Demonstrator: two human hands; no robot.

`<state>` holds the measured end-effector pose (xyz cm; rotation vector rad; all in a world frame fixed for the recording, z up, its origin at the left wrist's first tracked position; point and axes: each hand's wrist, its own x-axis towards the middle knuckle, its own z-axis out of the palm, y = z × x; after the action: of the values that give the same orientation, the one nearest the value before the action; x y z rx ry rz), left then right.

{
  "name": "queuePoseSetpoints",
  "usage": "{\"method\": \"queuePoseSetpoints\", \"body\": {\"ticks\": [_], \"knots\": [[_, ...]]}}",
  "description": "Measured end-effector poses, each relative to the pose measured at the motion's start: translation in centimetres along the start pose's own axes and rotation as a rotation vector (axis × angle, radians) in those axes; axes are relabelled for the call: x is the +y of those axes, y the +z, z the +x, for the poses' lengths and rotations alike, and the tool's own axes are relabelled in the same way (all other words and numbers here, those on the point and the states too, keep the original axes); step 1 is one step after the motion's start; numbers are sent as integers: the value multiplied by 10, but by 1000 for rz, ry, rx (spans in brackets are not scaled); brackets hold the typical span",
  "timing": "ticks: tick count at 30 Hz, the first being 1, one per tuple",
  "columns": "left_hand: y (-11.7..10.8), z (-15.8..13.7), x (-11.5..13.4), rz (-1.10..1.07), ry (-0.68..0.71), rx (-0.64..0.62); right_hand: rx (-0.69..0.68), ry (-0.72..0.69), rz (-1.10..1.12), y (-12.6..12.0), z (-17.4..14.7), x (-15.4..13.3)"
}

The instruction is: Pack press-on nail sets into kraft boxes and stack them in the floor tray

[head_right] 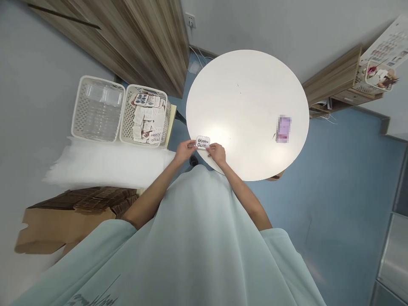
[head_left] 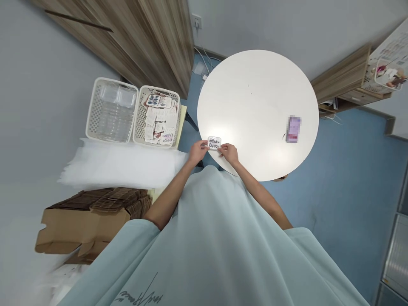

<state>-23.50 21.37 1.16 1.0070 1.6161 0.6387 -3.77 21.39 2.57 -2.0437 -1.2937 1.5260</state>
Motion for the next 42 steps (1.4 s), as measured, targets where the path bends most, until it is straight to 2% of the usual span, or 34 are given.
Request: {"method": "queuePoseSetpoints", "body": {"ticks": [6,10,13,17,21,25,29,32,34,42], "knots": [[5,1,-3,149,-60,-38,17,4,-121,12,2,15],[3,-8,-1,145,-41,-49,29,-11,-179,10,-3,14],[-7,-22,-1,104,-16,-42,42,-70,-183,5,-9,7],[-37,-54,-10,39,-7,20,-9,-186,-169,2,-23,-13],[-78,-89,-32,40,-52,163,-118,-300,-231,12,-36,-38],[-123,-112,-68,164,-168,384,-250,-410,-305,37,-41,-61],[-167,-116,-110,335,-280,585,-320,-482,-400,73,-42,-81],[-190,-112,-133,403,-338,568,-373,-525,-462,96,-45,-94],[-197,-107,-141,446,-360,524,-398,-544,-493,107,-49,-99],[-196,-103,-136,614,-419,463,-425,-532,-558,124,-65,-106]]}}
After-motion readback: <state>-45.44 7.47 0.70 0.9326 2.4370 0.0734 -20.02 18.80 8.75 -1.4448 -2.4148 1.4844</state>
